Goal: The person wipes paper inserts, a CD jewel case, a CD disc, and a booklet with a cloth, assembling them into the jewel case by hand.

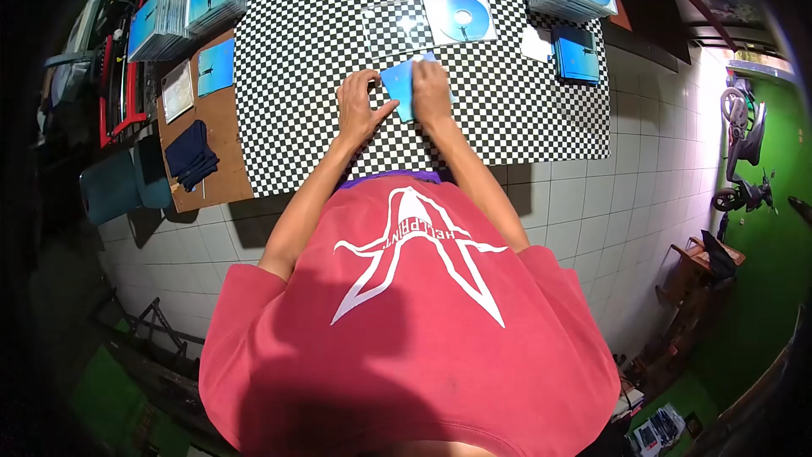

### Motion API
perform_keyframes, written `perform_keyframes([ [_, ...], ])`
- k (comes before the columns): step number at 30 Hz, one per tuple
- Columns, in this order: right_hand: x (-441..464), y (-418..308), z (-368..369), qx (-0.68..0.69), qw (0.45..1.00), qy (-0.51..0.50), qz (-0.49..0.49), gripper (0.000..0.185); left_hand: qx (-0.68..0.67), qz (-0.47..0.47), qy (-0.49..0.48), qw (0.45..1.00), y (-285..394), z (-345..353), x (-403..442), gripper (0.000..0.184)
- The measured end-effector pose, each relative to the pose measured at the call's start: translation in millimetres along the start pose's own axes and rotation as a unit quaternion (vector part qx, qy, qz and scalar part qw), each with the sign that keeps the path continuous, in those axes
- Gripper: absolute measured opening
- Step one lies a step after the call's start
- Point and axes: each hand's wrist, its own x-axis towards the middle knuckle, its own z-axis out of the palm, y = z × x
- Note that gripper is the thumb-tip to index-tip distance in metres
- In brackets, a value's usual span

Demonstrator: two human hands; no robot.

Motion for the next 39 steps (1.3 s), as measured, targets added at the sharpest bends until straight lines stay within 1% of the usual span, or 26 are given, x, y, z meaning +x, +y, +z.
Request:
perform_keyframes([
  [2,-6,-17,10,0.069,0.99,0.013,-0.125,0.037,0.01,-0.001,-0.002,1.0,-4,3,-1,0.065],
  [3,-10,-28,15,0.072,0.985,0.007,-0.154,0.038,0.028,0.007,-0.009,1.0,-6,2,-1,0.065],
  [4,-11,-26,14,0.075,0.985,0.004,-0.158,0.038,0.042,0.021,0.014,0.999,-6,3,-1,0.063],
  [5,-6,-21,12,0.077,0.983,0.003,-0.165,0.038,0.029,0.02,0.018,0.999,-6,3,-1,0.064],
  [6,-4,-9,14,0.078,0.988,0.007,-0.133,0.038,0.016,0.018,0.021,0.999,-2,1,0,0.064],
  [7,-1,-1,9,0.052,0.996,0.0,-0.071,0.038,0.016,0.017,0.011,1.0,-2,-1,-1,0.065],
  [9,10,10,3,0.02,0.997,0.075,-0.018,0.033,0.019,0.025,0.019,0.999,-2,-1,1,0.065],
  [10,10,7,3,0.023,0.996,0.086,-0.018,0.033,0.021,0.033,0.023,0.999,-2,-1,0,0.065],
  [12,7,-6,6,0.031,0.999,0.03,-0.021,0.034,0.012,0.022,0.021,0.999,-2,0,0,0.065],
  [13,3,-17,10,0.05,0.997,0.016,-0.064,0.037,0.008,0.02,0.029,0.999,-3,2,1,0.065],
  [15,-4,-35,15,0.08,0.983,0.028,-0.16,0.037,0.009,0.008,0.023,1.0,-5,4,-2,0.065],
  [16,-6,-37,13,0.082,0.985,-0.012,-0.152,0.039,0.01,0.002,0.022,1.0,-6,4,-2,0.066],
  [18,1,-25,9,0.092,0.984,-0.018,-0.151,0.042,0.002,-0.007,0.029,1.0,-7,2,1,0.069],
  [19,3,-20,10,0.081,0.989,-0.049,-0.114,0.047,-0.008,-0.011,0.036,0.999,-4,1,1,0.07],
  [22,11,-16,13,0.092,0.99,-0.063,-0.091,0.047,-0.007,-0.011,0.038,0.999,-3,1,3,0.071],
  [24,7,-20,16,0.08,0.991,-0.049,-0.093,0.047,-0.008,-0.014,0.034,0.999,-3,1,2,0.071],
  [29,-25,-21,3,0.103,0.986,-0.04,-0.126,0.05,0.0,-0.004,0.028,1.0,-2,-1,2,0.074],
  [31,-36,-21,-4,0.107,0.986,-0.051,-0.119,0.05,-0.005,0.001,0.026,1.0,-3,-2,0,0.071],
  [33,-42,-22,-8,0.108,0.987,-0.053,-0.105,0.05,0.034,0.049,-0.006,0.998,-6,-3,-2,0.065],
  [34,-42,-22,-9,0.107,0.987,-0.054,-0.105,0.05,0.028,0.054,-0.01,0.998,-8,-3,-2,0.061],
  [35,-43,-24,-10,0.111,0.987,-0.052,-0.1,0.049,0.028,0.054,-0.01,0.998,-11,-4,-3,0.061],
  [37,-42,-23,-9,0.114,0.987,-0.05,-0.098,0.049,0.034,0.077,-0.043,0.996,-15,-9,-2,0.063],
  [38,-45,-23,-11,0.107,0.988,-0.056,-0.1,0.05,0.034,0.077,-0.043,0.996,-15,-11,-2,0.063],
  [39,-50,-22,-12,0.1,0.988,-0.063,-0.102,0.05,0.05,0.098,-0.042,0.993,-15,-11,-4,0.063],
])
